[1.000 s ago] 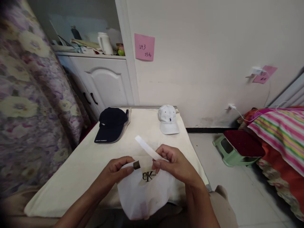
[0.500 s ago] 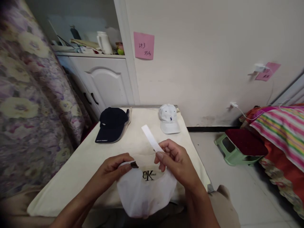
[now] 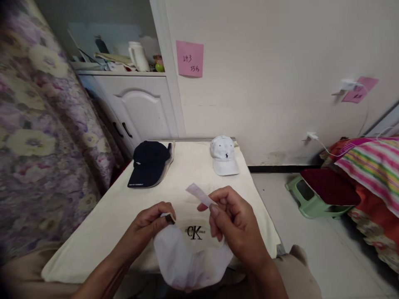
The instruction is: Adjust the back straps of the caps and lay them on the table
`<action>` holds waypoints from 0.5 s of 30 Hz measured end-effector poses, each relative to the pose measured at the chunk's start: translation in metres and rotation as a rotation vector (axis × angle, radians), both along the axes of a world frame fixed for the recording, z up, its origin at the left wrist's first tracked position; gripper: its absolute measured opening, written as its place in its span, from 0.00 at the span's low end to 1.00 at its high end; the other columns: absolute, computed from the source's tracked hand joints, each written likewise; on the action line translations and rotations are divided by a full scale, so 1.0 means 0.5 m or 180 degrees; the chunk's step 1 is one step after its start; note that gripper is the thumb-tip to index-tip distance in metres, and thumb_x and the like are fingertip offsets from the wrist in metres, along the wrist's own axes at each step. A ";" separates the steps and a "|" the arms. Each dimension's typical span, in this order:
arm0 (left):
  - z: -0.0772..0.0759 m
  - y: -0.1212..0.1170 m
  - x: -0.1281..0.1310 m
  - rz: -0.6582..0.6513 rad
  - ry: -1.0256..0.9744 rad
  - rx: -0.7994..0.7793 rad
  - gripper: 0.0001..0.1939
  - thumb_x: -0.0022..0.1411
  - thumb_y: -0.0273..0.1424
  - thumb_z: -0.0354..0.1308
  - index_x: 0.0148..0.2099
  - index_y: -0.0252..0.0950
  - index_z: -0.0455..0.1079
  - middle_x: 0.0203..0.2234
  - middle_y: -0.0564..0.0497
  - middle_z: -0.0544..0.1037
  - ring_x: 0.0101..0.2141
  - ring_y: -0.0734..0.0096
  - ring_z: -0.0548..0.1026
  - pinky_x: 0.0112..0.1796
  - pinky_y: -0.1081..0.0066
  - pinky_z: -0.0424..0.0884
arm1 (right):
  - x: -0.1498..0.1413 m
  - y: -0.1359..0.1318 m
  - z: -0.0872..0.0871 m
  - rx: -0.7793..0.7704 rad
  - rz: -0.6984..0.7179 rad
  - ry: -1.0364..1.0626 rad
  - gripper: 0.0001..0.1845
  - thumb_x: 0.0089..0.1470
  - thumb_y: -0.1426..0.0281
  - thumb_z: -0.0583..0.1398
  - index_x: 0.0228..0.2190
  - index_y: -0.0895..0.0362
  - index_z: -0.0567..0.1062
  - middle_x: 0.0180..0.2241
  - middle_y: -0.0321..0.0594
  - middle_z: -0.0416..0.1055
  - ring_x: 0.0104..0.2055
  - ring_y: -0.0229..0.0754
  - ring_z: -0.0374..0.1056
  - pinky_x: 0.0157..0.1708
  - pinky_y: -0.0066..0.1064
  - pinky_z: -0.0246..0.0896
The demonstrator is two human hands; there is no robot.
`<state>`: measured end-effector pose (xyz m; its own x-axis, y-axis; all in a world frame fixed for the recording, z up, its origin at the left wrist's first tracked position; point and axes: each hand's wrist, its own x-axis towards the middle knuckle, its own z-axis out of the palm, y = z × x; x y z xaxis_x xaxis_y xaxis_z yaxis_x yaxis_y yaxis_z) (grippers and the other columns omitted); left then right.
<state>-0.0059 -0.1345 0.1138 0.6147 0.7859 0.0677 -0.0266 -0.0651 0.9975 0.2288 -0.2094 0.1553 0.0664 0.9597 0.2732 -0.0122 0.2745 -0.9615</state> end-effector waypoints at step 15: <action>-0.014 -0.002 0.002 0.0045 -0.0088 -0.0384 0.10 0.61 0.36 0.62 0.33 0.34 0.74 0.27 0.54 0.72 0.28 0.75 0.67 0.30 0.75 0.59 | -0.012 -0.004 0.003 0.0395 -0.0220 -0.0302 0.13 0.64 0.65 0.55 0.38 0.52 0.79 0.23 0.33 0.69 0.20 0.31 0.59 0.22 0.27 0.55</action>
